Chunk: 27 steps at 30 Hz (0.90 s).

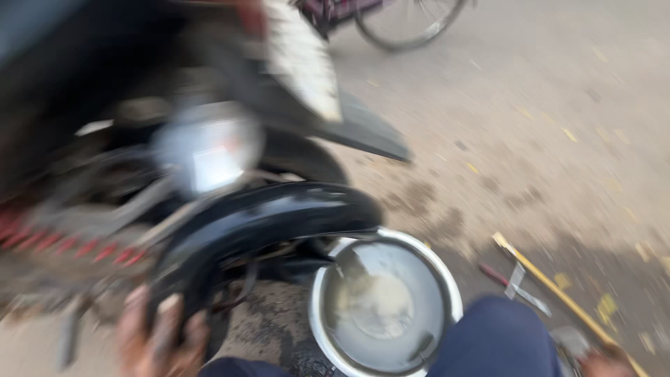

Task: The person sits on the ground and works on the rear tire of a motorcycle. They submerge the tire in a metal bowl of water to locate a leak, then use a small tool to probe the puncture site. Finally, they remove the tire from the water and place it on the ground.

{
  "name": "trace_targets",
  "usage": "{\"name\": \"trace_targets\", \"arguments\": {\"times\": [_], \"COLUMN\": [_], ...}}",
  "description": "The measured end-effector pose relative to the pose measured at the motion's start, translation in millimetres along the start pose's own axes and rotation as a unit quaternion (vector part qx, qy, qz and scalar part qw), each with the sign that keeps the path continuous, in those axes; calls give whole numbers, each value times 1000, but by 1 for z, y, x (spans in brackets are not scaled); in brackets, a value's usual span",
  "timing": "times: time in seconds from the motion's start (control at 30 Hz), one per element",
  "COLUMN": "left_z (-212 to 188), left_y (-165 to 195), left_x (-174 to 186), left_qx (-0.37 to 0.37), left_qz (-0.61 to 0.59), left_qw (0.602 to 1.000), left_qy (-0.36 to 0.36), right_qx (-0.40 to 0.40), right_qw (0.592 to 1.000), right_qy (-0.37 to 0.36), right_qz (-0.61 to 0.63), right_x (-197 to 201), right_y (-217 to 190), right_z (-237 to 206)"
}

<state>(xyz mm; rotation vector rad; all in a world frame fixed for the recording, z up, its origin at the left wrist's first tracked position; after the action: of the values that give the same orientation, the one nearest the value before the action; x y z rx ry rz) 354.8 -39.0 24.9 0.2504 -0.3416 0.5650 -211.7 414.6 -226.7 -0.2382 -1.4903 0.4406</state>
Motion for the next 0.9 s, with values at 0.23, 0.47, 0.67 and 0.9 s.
{"name": "trace_targets", "arguments": {"times": [0.23,0.47,0.67,0.9], "left_z": [14,-1,5,26], "left_y": [-3,-14,-17,-40], "left_x": [20,24,25,9], "left_qx": [29,37,29,150], "left_qz": [-7,-2,-14,-36], "left_qw": [999,999,998,968], "left_qy": [-17,-39,-45,-199], "right_qx": [280,477,506,612], "right_qw": [950,775,647,720], "right_qy": [-141,-398,-451,-298], "right_qz": [9,-114,-347,-135], "right_x": [121,157,0,-186], "right_y": [-182,-366,-422,-375], "right_z": [-20,-159,-217,-232]}}
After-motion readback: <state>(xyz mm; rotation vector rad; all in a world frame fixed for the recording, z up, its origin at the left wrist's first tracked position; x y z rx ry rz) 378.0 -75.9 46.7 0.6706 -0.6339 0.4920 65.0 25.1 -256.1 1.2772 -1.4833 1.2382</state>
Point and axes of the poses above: each hand's wrist, its own z-axis towards the middle knuckle, its own x-axis out of the back of the hand, y = z × x, the point moved 4 cm from there along z, towards the middle knuckle, and after that the axes turned 3 degrees about x, right-handed, at the moved point
